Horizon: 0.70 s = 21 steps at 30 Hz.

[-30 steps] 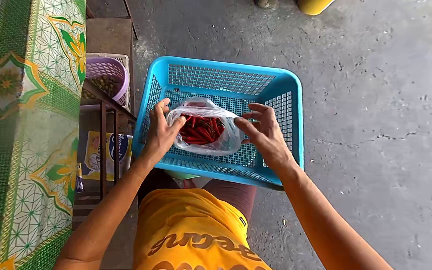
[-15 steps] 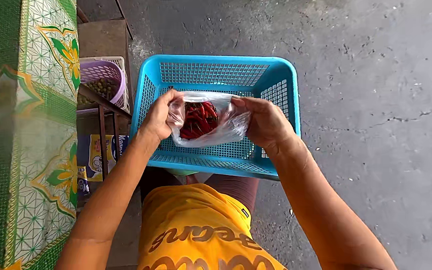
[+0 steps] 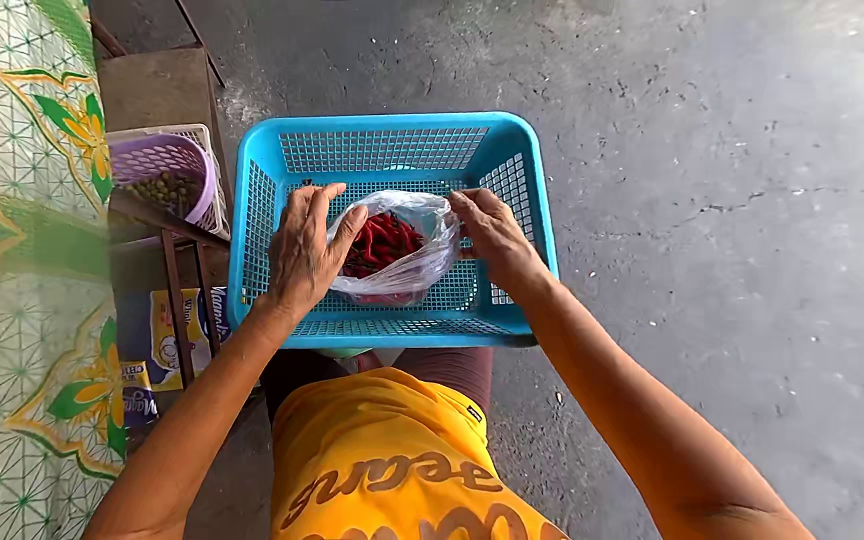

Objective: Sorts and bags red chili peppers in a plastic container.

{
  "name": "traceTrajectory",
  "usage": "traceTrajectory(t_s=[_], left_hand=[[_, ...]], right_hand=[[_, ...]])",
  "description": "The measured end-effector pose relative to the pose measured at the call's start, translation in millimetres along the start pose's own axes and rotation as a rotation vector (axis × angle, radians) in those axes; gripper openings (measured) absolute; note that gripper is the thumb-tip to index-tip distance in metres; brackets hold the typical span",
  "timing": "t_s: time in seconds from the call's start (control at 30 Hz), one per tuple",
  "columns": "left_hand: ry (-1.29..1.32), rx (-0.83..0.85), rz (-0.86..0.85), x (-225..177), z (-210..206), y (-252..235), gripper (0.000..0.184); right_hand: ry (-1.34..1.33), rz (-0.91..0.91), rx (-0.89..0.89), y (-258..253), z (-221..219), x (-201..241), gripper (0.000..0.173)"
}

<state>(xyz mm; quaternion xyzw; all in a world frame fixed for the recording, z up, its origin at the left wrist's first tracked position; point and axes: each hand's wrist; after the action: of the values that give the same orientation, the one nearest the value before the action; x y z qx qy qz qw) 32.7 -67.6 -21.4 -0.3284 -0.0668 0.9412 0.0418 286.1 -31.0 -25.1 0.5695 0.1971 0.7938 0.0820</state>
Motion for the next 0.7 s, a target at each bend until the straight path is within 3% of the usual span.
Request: traceTrajectory(t_s=[0.07, 0.13, 0.2, 0.27, 0.37, 0.43, 0.53, 0.6, 0.7], left_hand=[[-0.179, -0.066, -0.161, -6.7, 0.0, -3.3, 0.063], [-0.308, -0.017, -0.219, -11.5, -2.1, -0.3, 0.062], [-0.345, -0.012, -0.236, -4.6, -13.0, 6.2, 0.056], [-0.33, -0.01, -0.272, -3.4, -19.1, -3.1, 0.047], [-0.218, 0.123, -0.283, -11.8, -10.8, -21.0, 0.031], [-0.057, 0.272, -0.19, -5.3, -5.7, -30.6, 0.034], [0.486, 0.399, 0.136, 1.7, -3.4, -49.0, 0.028], [0.889, 0.42, 0.377, -3.6, -1.8, -51.8, 0.029], [1.254, 0.441, 0.658, -9.4, 2.3, -53.0, 0.037]], right_hand=[[0.248, 0.246, -0.148, 8.7, -1.6, -0.7, 0.05], [0.434, 0.389, -0.199, 13.2, -8.3, 5.8, 0.051], [0.592, 0.369, -0.163, 16.5, -18.2, 10.4, 0.05], [0.665, 0.207, -0.047, 17.9, -17.5, 27.5, 0.042], [0.459, 0.208, 0.016, 5.0, -6.6, 31.4, 0.03], [0.157, 0.179, 0.097, -1.9, -1.1, 26.4, 0.028], [-0.38, -0.091, 0.204, -2.2, 2.4, 34.5, 0.016], [-0.541, -0.225, 0.207, -6.2, -1.7, 29.9, 0.015], [-0.705, -0.311, 0.225, -10.1, -9.6, 19.9, 0.019]])
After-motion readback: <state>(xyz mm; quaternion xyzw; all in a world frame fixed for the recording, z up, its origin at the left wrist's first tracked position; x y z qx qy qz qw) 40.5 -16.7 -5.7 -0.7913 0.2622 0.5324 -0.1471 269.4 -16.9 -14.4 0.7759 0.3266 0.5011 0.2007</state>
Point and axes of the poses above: each hand's wrist, its own y-axis away from the middle knuckle, its own z-axis out of the back of the hand, x = y × z, and after that the axes turned 2 degrees about -z, right-handed
